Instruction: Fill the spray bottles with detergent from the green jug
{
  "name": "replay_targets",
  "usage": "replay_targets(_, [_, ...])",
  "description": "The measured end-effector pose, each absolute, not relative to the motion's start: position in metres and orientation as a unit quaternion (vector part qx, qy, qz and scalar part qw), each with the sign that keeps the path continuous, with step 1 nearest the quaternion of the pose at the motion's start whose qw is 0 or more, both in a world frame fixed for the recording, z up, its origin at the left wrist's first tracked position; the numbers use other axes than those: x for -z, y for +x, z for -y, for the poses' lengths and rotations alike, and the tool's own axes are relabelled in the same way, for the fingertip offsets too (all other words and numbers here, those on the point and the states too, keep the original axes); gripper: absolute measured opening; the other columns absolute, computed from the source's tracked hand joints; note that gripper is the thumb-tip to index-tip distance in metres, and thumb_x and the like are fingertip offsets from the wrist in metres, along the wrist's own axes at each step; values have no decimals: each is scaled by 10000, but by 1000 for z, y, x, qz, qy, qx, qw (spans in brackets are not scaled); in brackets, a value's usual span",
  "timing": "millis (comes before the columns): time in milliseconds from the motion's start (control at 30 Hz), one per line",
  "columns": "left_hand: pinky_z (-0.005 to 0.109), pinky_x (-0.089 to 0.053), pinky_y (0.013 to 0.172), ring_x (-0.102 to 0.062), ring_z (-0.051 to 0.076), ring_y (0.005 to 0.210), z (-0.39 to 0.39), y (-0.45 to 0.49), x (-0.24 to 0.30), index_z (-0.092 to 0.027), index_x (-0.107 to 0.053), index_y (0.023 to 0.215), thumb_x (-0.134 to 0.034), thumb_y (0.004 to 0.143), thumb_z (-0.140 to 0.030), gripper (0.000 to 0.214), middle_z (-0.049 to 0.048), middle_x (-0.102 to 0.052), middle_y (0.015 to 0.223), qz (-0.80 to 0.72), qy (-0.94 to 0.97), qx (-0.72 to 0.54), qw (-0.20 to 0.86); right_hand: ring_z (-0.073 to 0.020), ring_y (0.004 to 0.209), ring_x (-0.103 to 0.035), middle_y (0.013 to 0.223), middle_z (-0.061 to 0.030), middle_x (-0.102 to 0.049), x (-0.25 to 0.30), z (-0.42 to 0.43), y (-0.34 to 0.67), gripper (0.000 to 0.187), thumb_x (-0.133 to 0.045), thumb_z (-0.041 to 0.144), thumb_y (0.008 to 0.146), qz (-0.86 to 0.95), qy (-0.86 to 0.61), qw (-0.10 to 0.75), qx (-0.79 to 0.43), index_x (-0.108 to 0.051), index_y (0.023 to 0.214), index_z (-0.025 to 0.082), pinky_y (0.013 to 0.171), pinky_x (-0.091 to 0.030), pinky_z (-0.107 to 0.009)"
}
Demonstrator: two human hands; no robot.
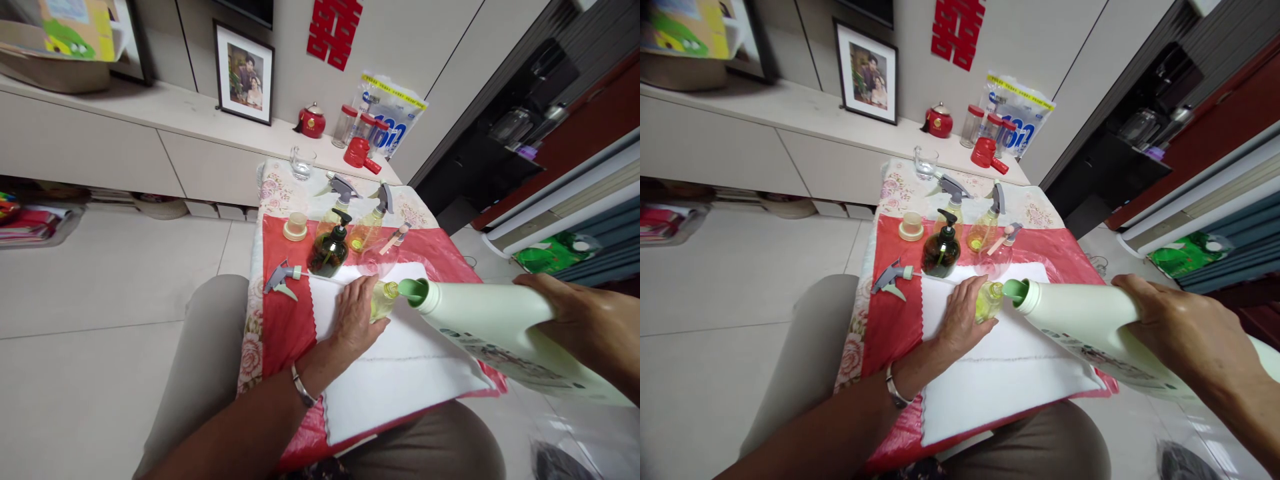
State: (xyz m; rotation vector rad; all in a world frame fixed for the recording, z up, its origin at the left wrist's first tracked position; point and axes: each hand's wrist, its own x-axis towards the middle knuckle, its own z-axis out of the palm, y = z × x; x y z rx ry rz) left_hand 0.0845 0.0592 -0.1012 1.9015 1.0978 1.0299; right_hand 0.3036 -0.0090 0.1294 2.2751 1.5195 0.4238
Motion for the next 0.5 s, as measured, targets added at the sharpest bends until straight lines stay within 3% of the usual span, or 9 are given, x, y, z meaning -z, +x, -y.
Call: replay_targets(500, [542,-419,1117,-461,326,1370,-59,84,100,-269,-345,1452,-782,748,-187,833,107,-505,1455,-428,733,-390,356,-305,763,-679,908,-44,-721,-132,8,299,550,-381,458,696,-517,816,223,-131,-672,1157,392,632,-458,-375])
